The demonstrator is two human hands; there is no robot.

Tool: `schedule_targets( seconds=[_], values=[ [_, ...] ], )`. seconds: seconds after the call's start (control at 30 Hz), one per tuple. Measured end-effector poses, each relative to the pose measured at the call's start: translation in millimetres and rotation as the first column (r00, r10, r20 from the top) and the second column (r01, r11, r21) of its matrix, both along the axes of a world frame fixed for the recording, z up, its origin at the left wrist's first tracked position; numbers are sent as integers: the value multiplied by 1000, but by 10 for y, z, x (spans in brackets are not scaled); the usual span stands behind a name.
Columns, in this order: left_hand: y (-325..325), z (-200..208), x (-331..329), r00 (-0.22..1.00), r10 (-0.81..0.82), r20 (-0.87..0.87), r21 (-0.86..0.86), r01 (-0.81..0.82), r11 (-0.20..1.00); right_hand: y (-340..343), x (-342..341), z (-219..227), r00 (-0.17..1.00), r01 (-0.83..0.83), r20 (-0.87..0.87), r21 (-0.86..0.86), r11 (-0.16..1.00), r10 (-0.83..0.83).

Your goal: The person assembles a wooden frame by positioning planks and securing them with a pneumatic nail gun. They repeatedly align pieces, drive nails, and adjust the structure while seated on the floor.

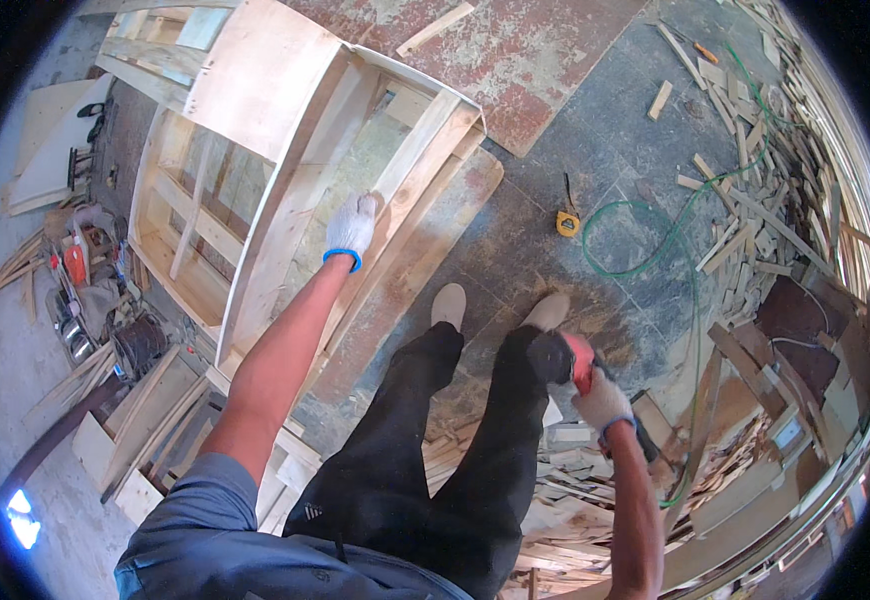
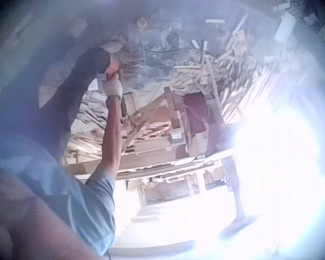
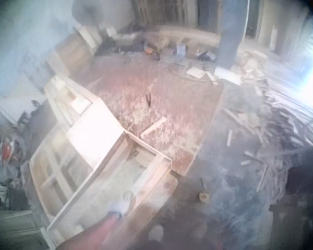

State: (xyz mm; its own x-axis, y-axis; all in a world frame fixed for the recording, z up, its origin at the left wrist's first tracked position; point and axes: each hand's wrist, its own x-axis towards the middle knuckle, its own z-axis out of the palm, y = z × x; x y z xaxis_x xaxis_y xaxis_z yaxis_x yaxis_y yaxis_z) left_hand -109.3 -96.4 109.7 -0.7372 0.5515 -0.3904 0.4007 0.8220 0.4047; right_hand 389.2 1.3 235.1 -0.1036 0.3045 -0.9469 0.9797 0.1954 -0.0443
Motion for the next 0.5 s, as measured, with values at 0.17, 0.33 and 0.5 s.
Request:
schedule_targets(
  seconds=[0.17, 0.33, 0.5],
  values=[
    [446, -262, 140, 976, 196, -91, -3, -197, 980, 1112, 109, -1111, 983, -175, -40, 70, 982, 178],
    [483, -393, 313, 901, 238, -363, 6, -253, 967, 2152, -4, -1951, 973, -230, -4, 139, 963, 232],
    [363, -579, 341, 799, 164, -578, -29, -221, 975, 2841, 55, -2637, 963, -271, 84, 286, 919, 258]
  ],
)
